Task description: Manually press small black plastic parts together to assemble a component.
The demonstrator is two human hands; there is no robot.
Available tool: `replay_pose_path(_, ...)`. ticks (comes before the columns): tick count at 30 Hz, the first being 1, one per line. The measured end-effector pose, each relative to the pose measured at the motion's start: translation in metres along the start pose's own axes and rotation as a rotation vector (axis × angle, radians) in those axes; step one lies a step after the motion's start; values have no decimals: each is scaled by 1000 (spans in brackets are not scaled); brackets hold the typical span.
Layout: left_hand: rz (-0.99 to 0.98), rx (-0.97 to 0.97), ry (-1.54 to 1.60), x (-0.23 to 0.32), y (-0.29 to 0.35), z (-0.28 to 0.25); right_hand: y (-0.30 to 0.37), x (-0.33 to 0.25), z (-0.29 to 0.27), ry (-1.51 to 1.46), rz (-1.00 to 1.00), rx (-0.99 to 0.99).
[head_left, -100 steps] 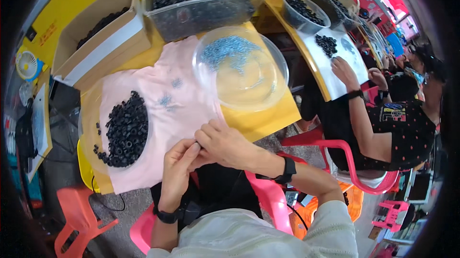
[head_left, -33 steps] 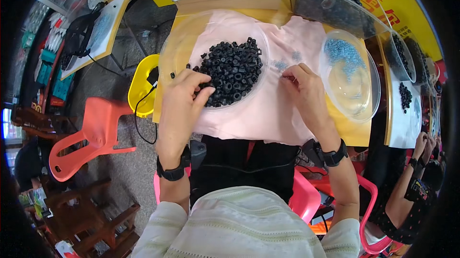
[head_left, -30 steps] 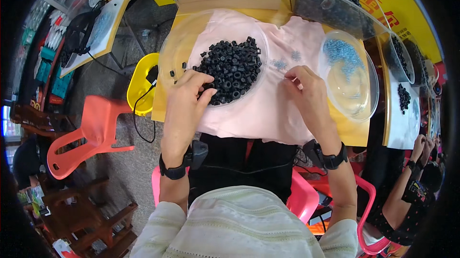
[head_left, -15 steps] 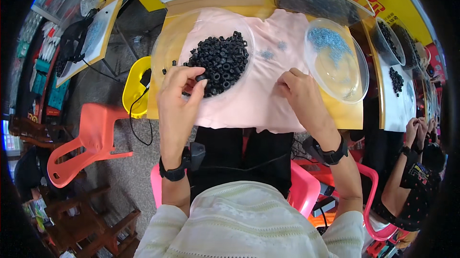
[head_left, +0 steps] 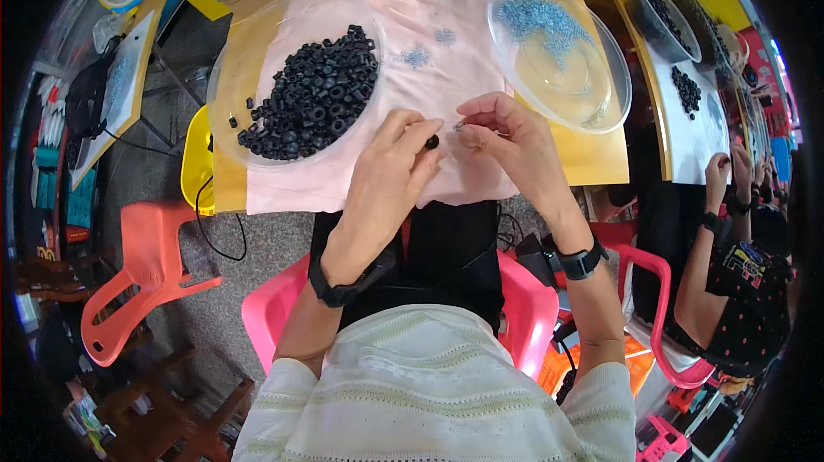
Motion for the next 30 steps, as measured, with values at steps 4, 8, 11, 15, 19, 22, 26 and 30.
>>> replay_pose_path(4, 38, -6, 27, 9, -11, 2, 1, 3, 2, -131, 55, -52)
replay_pose_path(8, 12, 12, 89, 6, -17, 5, 3, -1, 0, -123, 13, -70)
replay_pose_path(11, -37, 3, 114, 3, -19, 7, 3, -2, -1, -141, 0, -64)
replay_pose_path(15, -139, -7, 168, 0, -21, 7, 1, 6, -1, -185, -8, -39)
replay_pose_path(19, -244, 2, 270, -8, -19, 9, 1, 5, -1, -226, 86, -71)
replay_pose_path(22, -293, 0, 331, -7, -18, 10, 1, 7, -4, -231, 76, -85)
replay_pose_path(26, -210, 76, 300, -4, -22, 10, 3, 6, -4, -269, 107, -81)
replay_pose_path(30, -89, 87, 231, 5, -28, 8, 3, 8, -3, -294, 151, -77)
Point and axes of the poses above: each hand's wrist, its own y-axis away from the middle knuckle, its own z-axis out of the palm, x = y × z, the point moved 5 cm from there along -y, towards the middle knuckle, and after that the axes turned 4 degrees about z, right-handed, at the moved point
